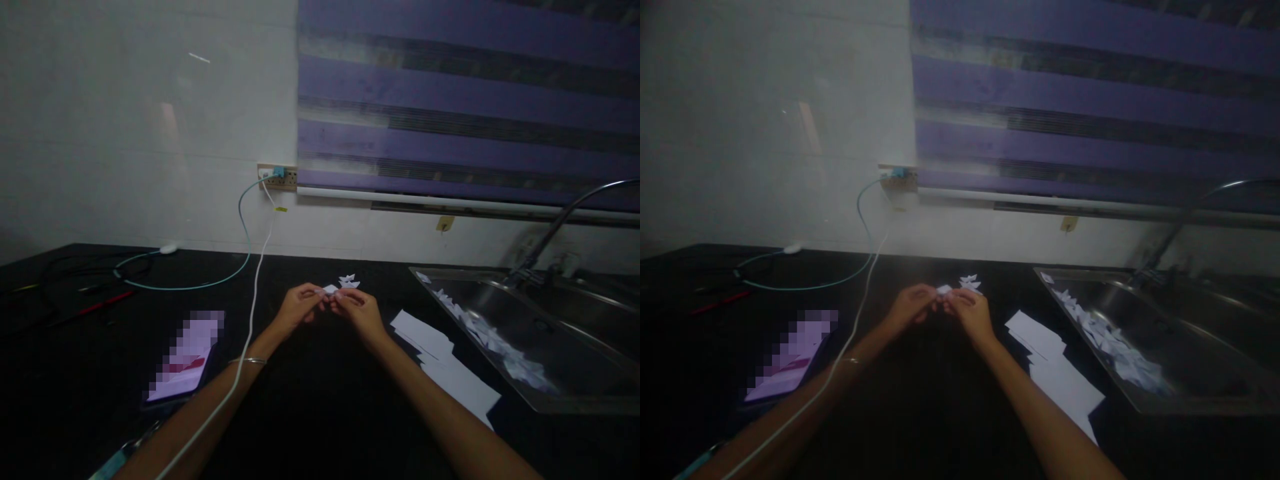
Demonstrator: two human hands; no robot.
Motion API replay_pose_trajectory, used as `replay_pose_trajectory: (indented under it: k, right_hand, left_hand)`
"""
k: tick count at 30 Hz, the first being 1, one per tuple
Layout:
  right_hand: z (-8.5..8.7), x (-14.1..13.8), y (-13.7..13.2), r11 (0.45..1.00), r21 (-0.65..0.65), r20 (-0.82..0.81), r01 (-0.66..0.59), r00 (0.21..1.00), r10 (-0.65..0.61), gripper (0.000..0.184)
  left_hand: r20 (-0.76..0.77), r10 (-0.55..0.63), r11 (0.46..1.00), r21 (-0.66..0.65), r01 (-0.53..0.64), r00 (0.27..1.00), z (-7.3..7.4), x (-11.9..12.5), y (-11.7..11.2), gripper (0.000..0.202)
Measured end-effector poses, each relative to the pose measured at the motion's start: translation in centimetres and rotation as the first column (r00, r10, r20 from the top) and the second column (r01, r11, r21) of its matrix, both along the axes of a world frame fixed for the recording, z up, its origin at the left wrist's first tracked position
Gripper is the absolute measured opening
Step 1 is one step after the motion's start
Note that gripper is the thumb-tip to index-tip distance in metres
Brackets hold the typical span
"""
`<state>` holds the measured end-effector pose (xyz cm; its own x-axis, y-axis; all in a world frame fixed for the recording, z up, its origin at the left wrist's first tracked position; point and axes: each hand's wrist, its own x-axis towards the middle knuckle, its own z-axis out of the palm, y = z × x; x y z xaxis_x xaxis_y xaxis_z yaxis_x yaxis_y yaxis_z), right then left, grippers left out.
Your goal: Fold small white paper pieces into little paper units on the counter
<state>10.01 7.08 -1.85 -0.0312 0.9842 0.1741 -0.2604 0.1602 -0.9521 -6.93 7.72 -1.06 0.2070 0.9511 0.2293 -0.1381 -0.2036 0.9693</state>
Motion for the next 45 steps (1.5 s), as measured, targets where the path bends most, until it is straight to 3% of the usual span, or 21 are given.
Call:
replay_pose_trajectory:
  k: [9,23,28,32,36,40,45]
  right_hand:
    - [-0.7,0.3,0.6,0.996,0.067,0.079,0.055,0.995,-0.061,0.034]
    - [-0.4,0.3,0.4,0.995,0.076,0.090,0.063,0.994,-0.070,0.036]
    - [-0.3,0.3,0.3,0.994,0.063,0.093,0.085,0.991,-0.091,0.038]
    - [-0.6,0.0,0.3,0.993,0.076,0.101,0.086,0.990,-0.093,0.033]
    - [-0.5,-0.2,0.1,0.990,0.109,0.129,0.087,0.986,-0.101,0.029]
    - [0.0,0.0,-0.2,0.976,0.155,0.223,0.156,0.956,-0.188,0.025]
    - [0.3,-0.1,-0.8,0.915,0.341,0.359,0.215,0.870,-0.339,0.017]
  left_hand:
    - [-0.082,-0.004,0.999,0.035,0.007,0.997,-0.7,-0.1,0.4,0.040]
    - [-0.032,0.001,0.998,0.066,0.001,0.999,-0.1,0.2,-0.1,0.043]
    - [-0.001,-0.010,1.000,0.005,0.010,1.000,-0.7,0.4,0.2,0.056]
    - [-0.097,-0.082,0.996,-0.026,0.080,0.992,-1.3,0.3,0.7,0.042]
    - [-0.136,-0.087,0.996,-0.003,0.087,0.987,-0.9,0.0,0.5,0.037]
    - [-0.103,-0.063,0.998,0.001,0.063,0.993,-0.1,0.0,0.0,0.037]
    - [0.061,-0.087,0.994,-0.067,0.091,0.994,-0.3,0.2,-0.1,0.043]
